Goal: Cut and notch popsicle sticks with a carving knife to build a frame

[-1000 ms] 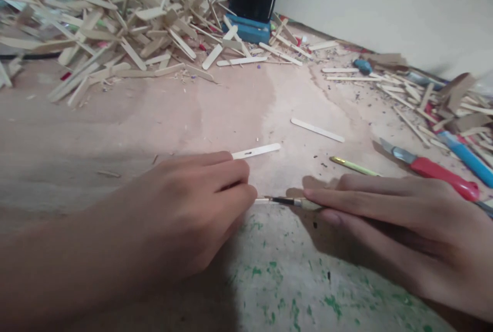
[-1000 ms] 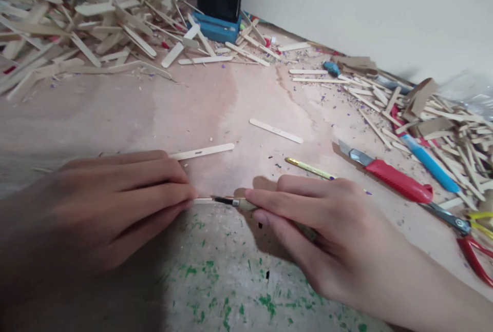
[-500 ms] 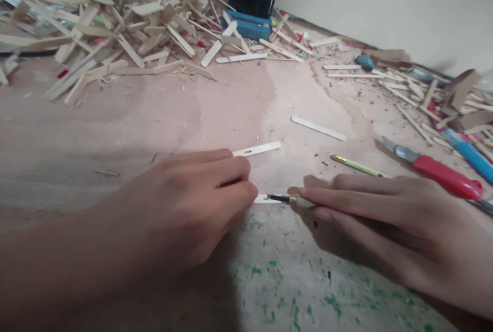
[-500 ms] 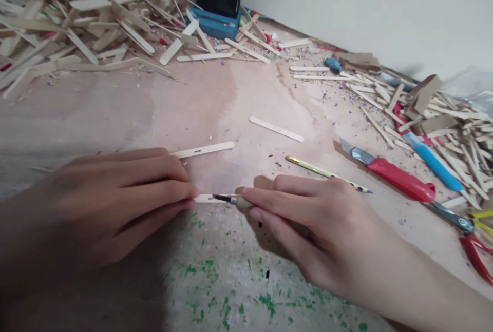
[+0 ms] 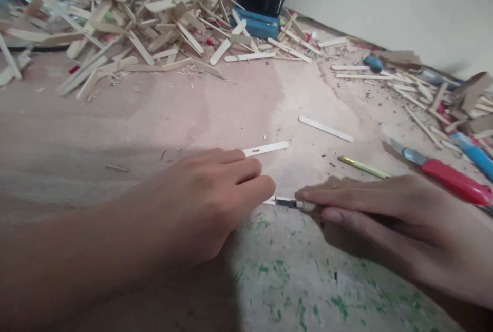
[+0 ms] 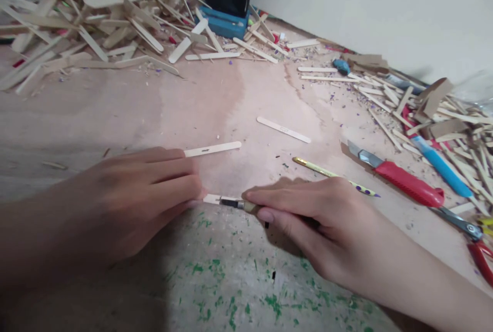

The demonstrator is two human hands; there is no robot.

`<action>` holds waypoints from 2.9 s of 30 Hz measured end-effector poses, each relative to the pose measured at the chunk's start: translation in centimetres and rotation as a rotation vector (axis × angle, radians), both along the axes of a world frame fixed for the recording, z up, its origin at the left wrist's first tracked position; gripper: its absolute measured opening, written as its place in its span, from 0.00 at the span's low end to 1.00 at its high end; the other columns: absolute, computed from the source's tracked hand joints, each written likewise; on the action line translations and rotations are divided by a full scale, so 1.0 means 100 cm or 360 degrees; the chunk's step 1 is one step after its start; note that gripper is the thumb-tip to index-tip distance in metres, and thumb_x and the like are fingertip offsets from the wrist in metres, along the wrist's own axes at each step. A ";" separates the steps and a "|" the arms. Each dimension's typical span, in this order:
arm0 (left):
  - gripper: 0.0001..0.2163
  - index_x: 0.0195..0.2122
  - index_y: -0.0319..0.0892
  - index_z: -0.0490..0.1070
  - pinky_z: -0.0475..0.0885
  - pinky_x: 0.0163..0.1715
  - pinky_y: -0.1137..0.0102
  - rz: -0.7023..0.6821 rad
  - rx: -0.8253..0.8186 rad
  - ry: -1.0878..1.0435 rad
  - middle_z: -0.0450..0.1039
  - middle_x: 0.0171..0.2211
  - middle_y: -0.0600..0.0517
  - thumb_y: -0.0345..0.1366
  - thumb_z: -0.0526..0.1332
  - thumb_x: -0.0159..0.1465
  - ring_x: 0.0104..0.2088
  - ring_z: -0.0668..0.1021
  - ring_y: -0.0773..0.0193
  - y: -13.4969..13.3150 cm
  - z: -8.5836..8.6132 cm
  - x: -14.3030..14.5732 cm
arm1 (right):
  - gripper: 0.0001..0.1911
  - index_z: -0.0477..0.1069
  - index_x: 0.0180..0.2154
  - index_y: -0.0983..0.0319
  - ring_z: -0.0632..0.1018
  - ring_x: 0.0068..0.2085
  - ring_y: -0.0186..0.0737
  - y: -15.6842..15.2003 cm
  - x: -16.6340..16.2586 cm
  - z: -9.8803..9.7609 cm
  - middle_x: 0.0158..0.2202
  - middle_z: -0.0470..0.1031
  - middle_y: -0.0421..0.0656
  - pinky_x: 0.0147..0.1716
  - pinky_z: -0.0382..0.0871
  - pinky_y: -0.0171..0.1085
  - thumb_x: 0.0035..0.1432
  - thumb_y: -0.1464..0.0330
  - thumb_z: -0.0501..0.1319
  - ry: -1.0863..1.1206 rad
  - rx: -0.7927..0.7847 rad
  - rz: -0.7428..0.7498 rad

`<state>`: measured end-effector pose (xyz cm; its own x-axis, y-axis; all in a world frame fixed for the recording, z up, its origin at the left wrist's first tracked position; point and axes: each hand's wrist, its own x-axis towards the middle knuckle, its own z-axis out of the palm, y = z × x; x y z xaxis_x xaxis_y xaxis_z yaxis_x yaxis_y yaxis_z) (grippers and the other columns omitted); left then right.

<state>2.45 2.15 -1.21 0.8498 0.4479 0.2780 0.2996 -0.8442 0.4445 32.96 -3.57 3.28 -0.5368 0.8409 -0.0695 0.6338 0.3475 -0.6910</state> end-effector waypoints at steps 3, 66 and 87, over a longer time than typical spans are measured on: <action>0.15 0.37 0.46 0.67 0.66 0.36 0.62 0.0016 -0.0018 0.0003 0.74 0.36 0.52 0.16 0.54 0.73 0.35 0.72 0.58 0.000 -0.001 0.000 | 0.16 0.91 0.57 0.61 0.94 0.52 0.51 0.003 0.000 0.003 0.52 0.93 0.48 0.54 0.93 0.41 0.80 0.71 0.63 -0.0055 0.0019 0.0062; 0.14 0.41 0.42 0.78 0.72 0.42 0.59 -0.0147 0.0173 0.0033 0.78 0.40 0.50 0.23 0.57 0.81 0.39 0.78 0.54 0.010 0.005 -0.007 | 0.14 0.91 0.58 0.57 0.94 0.46 0.44 0.008 -0.002 0.002 0.50 0.93 0.42 0.39 0.90 0.31 0.81 0.67 0.67 0.0072 -0.0125 -0.0207; 0.17 0.43 0.42 0.83 0.76 0.40 0.56 -0.0044 0.0285 0.0127 0.86 0.43 0.47 0.28 0.55 0.84 0.40 0.84 0.52 0.012 0.017 -0.009 | 0.14 0.90 0.60 0.60 0.94 0.50 0.44 0.005 0.001 0.002 0.54 0.92 0.45 0.46 0.91 0.34 0.81 0.69 0.67 0.0084 -0.0091 -0.0105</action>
<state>1.59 3.35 0.45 0.8836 0.3736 0.2823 0.3035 -0.9161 0.2621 33.08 -3.05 3.53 -0.4845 0.8699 -0.0917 0.6163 0.2651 -0.7416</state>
